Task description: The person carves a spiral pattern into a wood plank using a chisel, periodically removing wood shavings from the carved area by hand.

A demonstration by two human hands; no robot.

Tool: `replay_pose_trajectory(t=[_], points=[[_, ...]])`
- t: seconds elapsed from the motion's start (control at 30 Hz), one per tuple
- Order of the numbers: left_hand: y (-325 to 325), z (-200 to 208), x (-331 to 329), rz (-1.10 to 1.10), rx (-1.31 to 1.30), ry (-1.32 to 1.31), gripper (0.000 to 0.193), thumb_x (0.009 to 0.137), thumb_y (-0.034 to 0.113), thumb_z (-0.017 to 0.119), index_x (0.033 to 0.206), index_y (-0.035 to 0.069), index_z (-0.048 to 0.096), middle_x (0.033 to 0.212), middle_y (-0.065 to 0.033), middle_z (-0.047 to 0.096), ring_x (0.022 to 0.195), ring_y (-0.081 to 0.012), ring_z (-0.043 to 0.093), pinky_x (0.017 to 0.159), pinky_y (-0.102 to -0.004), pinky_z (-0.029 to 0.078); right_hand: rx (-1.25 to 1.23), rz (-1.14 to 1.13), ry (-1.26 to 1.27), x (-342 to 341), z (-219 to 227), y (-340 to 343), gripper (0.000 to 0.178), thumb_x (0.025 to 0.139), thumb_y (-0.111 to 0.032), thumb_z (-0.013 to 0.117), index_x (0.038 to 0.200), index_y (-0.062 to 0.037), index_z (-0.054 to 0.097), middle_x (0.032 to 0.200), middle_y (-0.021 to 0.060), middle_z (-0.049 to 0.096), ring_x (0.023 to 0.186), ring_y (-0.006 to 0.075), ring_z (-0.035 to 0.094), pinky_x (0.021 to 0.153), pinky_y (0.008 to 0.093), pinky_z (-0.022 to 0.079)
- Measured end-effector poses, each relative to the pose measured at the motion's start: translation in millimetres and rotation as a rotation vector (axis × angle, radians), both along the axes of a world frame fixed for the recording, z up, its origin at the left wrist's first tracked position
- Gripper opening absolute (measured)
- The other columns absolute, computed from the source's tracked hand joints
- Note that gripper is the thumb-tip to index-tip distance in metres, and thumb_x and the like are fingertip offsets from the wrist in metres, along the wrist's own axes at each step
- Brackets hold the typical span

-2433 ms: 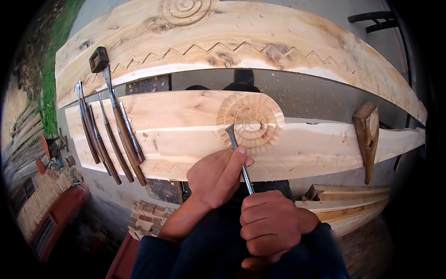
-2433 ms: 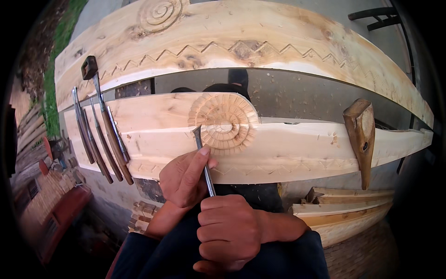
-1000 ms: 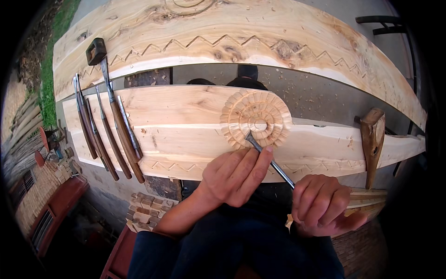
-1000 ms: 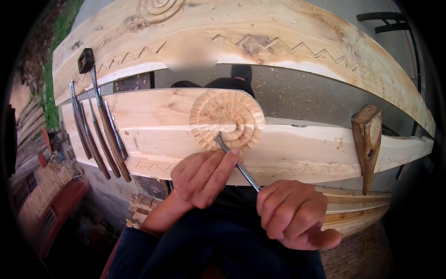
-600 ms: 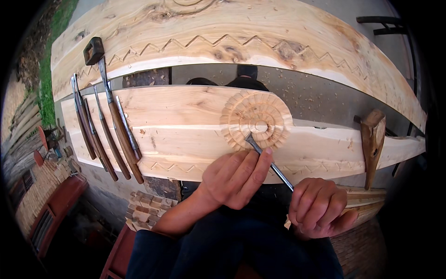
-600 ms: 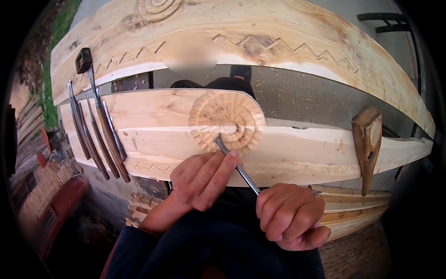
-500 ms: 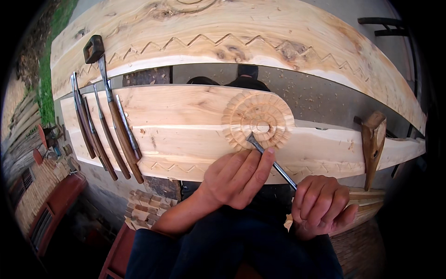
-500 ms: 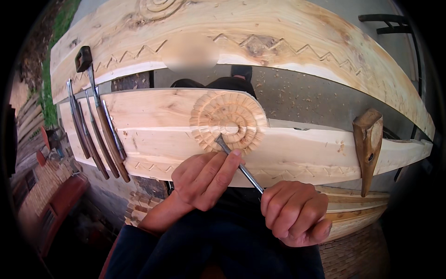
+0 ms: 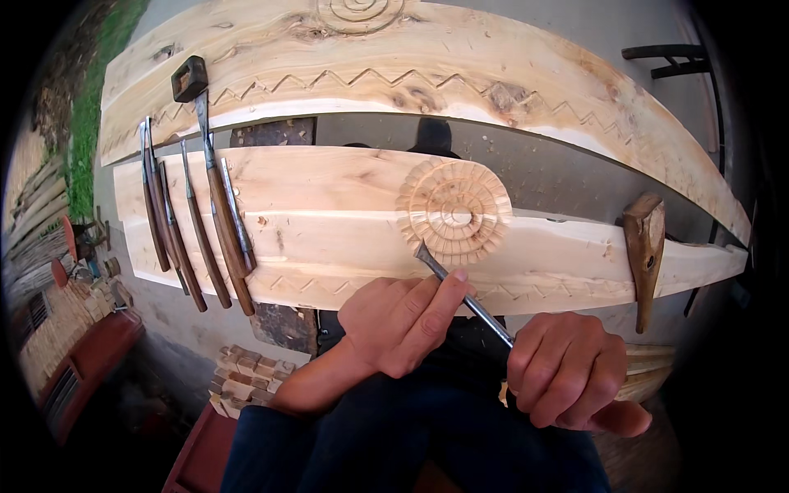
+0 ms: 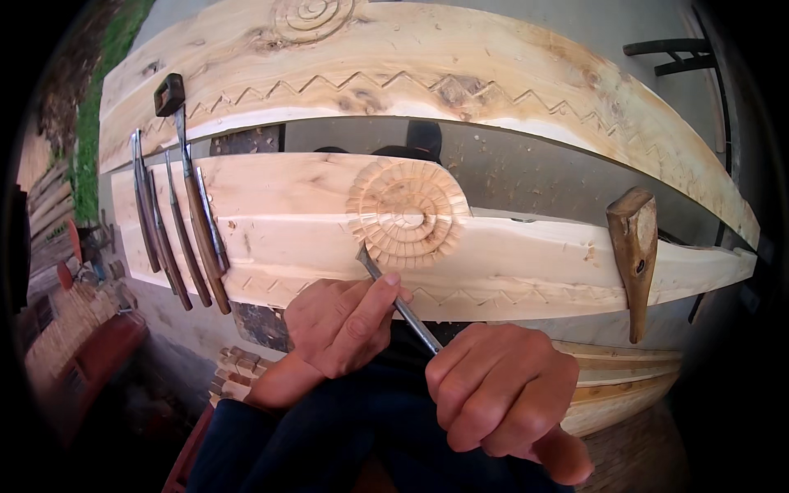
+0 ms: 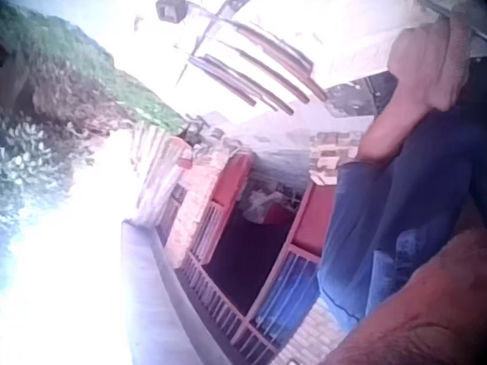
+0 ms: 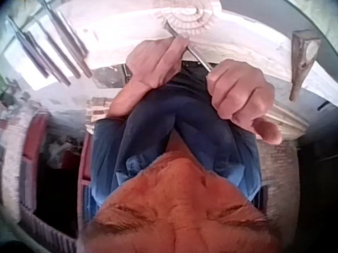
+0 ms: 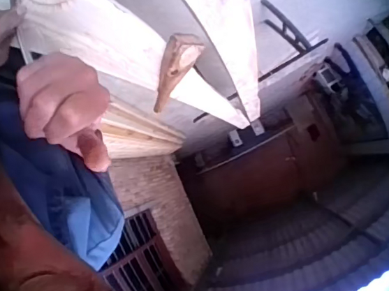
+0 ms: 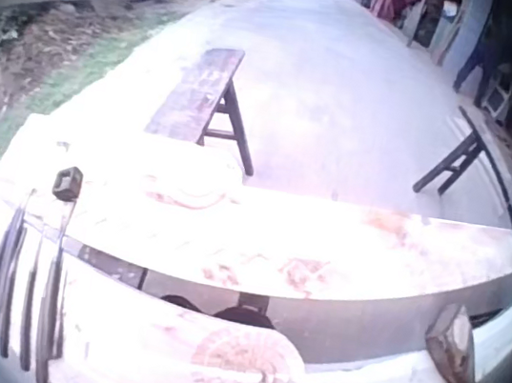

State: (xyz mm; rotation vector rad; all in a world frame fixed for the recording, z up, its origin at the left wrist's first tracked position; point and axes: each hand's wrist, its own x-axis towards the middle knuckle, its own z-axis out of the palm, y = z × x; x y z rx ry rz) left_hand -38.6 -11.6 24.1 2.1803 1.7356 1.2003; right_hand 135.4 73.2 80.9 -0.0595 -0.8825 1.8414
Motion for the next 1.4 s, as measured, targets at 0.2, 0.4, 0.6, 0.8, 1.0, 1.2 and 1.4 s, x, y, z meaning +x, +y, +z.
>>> replay_pose_trajectory(t=[0.2, 0.4, 0.6, 0.8, 1.0, 1.2, 1.4], points=[[-8.0, 9.1, 36.8, -0.027, 0.010, -0.166, 0.033, 0.091, 0.007, 0.082, 0.122, -0.004, 0.078, 0.076, -0.0037, 0.066, 0.059, -0.0147, 0.060, 0.051, -0.0291, 0.042, 0.153, -0.362, -0.320, -11.3, 8.8, -3.3, 0.070, 0.110, -0.072, 0.056, 0.075, -0.0109, 0.055, 0.060, 0.0056, 0.064, 0.041, 0.0124, 0.055, 0.038, 0.0246, 0.041], [23.3, 3.0, 2.5, 0.030, -0.204, -0.408, 0.033, 0.084, -0.001, 0.090, 0.116, 0.002, 0.081, 0.076, -0.0111, 0.067, 0.062, -0.0243, 0.064, 0.057, -0.0366, 0.050, -0.079, -0.281, -0.628, -50.6, 22.5, 51.1, 0.069, 0.109, -0.075, 0.052, 0.088, -0.0100, 0.055, 0.070, 0.0065, 0.065, 0.046, 0.0085, 0.053, 0.041, 0.0209, 0.036], [43.5, -21.3, -22.9, 0.168, -0.170, -0.586, 0.024, 0.094, -0.005, 0.082, 0.118, -0.004, 0.082, 0.105, -0.0169, 0.080, 0.089, -0.0239, 0.077, 0.082, -0.0323, 0.060, -0.014, 0.058, -0.474, -110.8, -7.0, 95.3, 0.067, 0.099, -0.066, 0.079, 0.085, -0.0020, 0.066, 0.068, 0.0004, 0.062, 0.053, 0.0044, 0.055, 0.048, 0.0222, 0.044], [42.4, -19.4, -23.1, 0.181, -0.248, -0.419, 0.017, 0.094, -0.004, 0.082, 0.111, -0.005, 0.081, 0.098, -0.0150, 0.080, 0.086, -0.0225, 0.077, 0.078, -0.0320, 0.059, 0.012, -0.004, -0.581, -101.1, -10.7, 94.8, 0.056, 0.102, -0.055, 0.081, 0.082, -0.0034, 0.071, 0.064, -0.0009, 0.061, 0.054, 0.0036, 0.053, 0.048, 0.0237, 0.041], [40.7, -24.7, -23.8, 0.208, -0.221, -0.450, 0.016, 0.094, -0.004, 0.082, 0.110, -0.005, 0.081, 0.090, -0.0139, 0.079, 0.076, -0.0212, 0.074, 0.072, -0.0311, 0.058, -0.088, 0.039, -0.549, -107.3, 5.6, 94.3, 0.053, 0.112, -0.045, 0.068, 0.078, -0.0061, 0.060, 0.063, -0.0013, 0.054, 0.055, 0.0043, 0.044, 0.048, 0.0252, 0.035], [43.3, -20.1, -23.9, 0.232, -0.252, -0.441, 0.016, 0.094, -0.004, 0.082, 0.110, -0.005, 0.081, 0.091, -0.0150, 0.080, 0.076, -0.0207, 0.075, 0.071, -0.0307, 0.058, -0.047, 0.148, -0.437, -107.4, -4.1, 100.1, 0.044, 0.111, -0.035, 0.075, 0.081, -0.0065, 0.059, 0.067, -0.0057, 0.053, 0.061, 0.0014, 0.045, 0.053, 0.0237, 0.037], [45.0, -24.3, -24.4, 0.216, -0.230, -0.422, 0.016, 0.094, -0.003, 0.082, 0.109, -0.005, 0.082, 0.090, -0.0158, 0.079, 0.075, -0.0222, 0.075, 0.070, -0.0314, 0.058, -0.078, -0.065, -0.573, -114.0, -1.0, 91.0, 0.048, 0.110, -0.039, 0.076, 0.080, -0.0069, 0.057, 0.066, -0.0048, 0.053, 0.062, 0.0016, 0.047, 0.054, 0.0234, 0.039]])
